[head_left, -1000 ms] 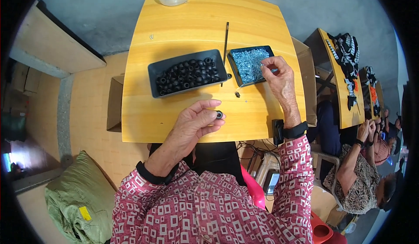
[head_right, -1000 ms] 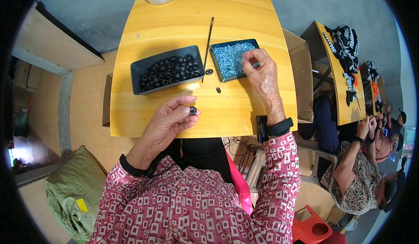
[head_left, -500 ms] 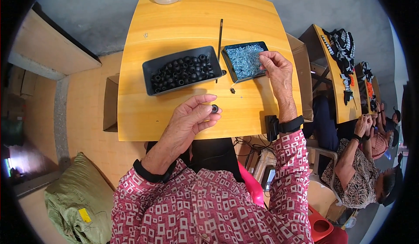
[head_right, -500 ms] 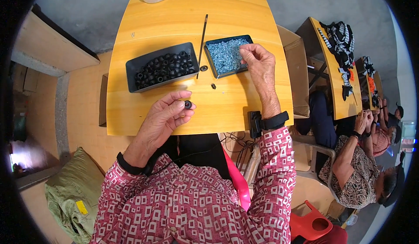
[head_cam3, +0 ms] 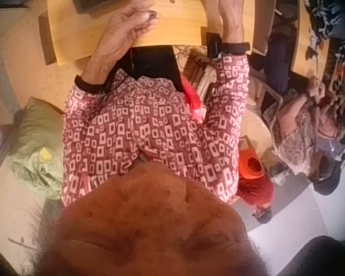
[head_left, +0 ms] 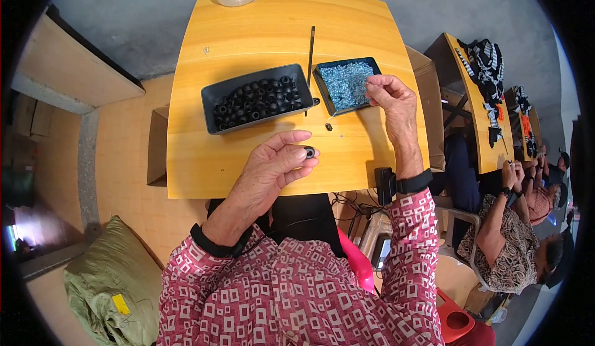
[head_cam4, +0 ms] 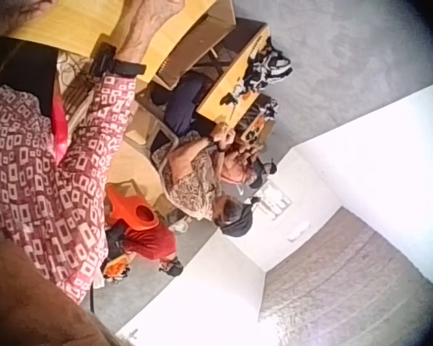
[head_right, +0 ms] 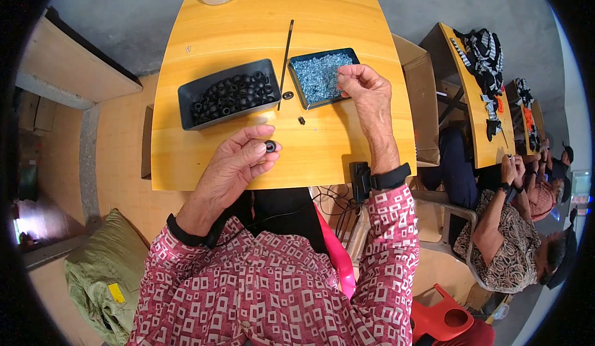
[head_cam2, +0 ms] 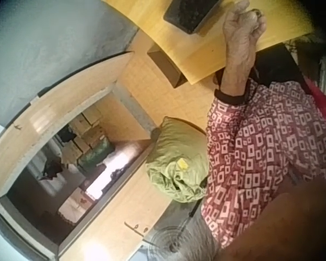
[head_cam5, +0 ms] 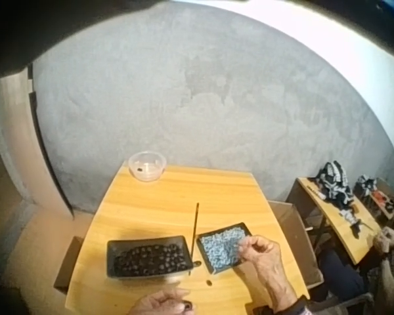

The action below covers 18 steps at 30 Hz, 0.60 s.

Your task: The person assembles small components by picking up black plastic parts and small fasteners from trays on the table and inserting the fasteners into the black parts by hand.

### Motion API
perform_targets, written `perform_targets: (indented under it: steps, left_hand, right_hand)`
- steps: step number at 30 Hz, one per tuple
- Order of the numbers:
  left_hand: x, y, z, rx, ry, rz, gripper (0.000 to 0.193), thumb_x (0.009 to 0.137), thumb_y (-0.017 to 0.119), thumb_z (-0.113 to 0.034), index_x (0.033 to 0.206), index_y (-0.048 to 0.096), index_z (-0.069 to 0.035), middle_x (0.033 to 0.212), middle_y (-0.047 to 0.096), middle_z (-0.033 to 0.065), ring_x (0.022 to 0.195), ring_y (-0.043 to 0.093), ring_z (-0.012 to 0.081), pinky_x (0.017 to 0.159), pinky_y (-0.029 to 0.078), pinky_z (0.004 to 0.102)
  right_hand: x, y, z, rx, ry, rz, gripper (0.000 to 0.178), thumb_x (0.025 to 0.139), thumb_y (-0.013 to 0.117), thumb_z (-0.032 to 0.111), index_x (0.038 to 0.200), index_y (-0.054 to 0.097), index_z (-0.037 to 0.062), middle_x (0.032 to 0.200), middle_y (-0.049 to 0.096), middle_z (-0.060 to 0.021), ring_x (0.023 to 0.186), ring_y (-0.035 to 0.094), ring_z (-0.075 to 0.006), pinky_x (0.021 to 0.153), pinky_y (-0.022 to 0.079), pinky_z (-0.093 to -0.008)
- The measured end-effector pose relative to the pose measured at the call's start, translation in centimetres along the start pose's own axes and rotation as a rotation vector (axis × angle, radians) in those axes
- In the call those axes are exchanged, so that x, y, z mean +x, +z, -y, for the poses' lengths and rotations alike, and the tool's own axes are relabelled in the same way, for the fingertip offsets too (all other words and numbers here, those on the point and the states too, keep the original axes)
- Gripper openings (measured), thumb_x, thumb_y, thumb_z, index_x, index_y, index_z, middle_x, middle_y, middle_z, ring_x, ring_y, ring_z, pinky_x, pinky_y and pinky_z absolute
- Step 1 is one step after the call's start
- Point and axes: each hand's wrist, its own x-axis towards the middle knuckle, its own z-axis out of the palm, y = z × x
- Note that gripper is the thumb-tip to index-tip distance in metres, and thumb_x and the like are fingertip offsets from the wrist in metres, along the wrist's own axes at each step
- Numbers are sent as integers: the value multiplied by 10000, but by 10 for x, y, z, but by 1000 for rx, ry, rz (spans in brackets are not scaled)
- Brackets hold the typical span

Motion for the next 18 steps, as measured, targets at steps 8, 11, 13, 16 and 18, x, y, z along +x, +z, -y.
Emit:
perform_targets:
  steps: [8, 11, 13, 16, 18]
  left_hand:
    - [-9, 6, 0, -151, -9, 96, 268, 892, 610, -45, 1156, 573, -21, 1090, 643, 126, 975, 654, 162, 847, 551, 250]
    - [-10, 10, 4, -215, -7, 166, 260, 892, 609, -42, 1150, 579, -27, 1094, 645, 125, 978, 654, 164, 836, 554, 244]
    - [-13, 14, 6, -265, -24, 177, 263, 887, 616, -38, 1148, 584, -31, 1073, 652, 117, 974, 656, 167, 834, 553, 246]
    - [-18, 17, 11, -252, 0, 164, 232, 879, 628, -37, 1110, 605, -31, 1050, 658, 101, 938, 658, 156, 833, 547, 253]
    - [-23, 23, 12, -215, 39, 135, 218, 865, 641, -23, 1082, 617, -32, 1035, 660, 93, 917, 656, 149, 833, 541, 256]
  right_hand:
    - [-89, 21, 57, -138, -150, 251, 77, 832, 668, -2, 909, 669, -7, 815, 627, -14, 702, 551, -92, 635, 438, -215]
    - [-110, 22, 65, -220, -325, 269, 121, 764, 707, -40, 873, 662, -14, 801, 616, -48, 710, 553, -131, 637, 434, -245]
    - [-120, 24, 69, -271, -349, 264, 121, 763, 706, -42, 872, 662, -17, 808, 621, -56, 720, 564, -135, 648, 443, -249]
    - [-129, 29, 71, -373, -471, 258, 119, 760, 705, -40, 869, 663, -20, 829, 635, -85, 746, 603, -161, 666, 476, -269]
    - [-136, 35, 75, -402, -516, 250, 112, 763, 704, -33, 866, 665, -17, 833, 640, -95, 742, 620, -177, 655, 493, -276]
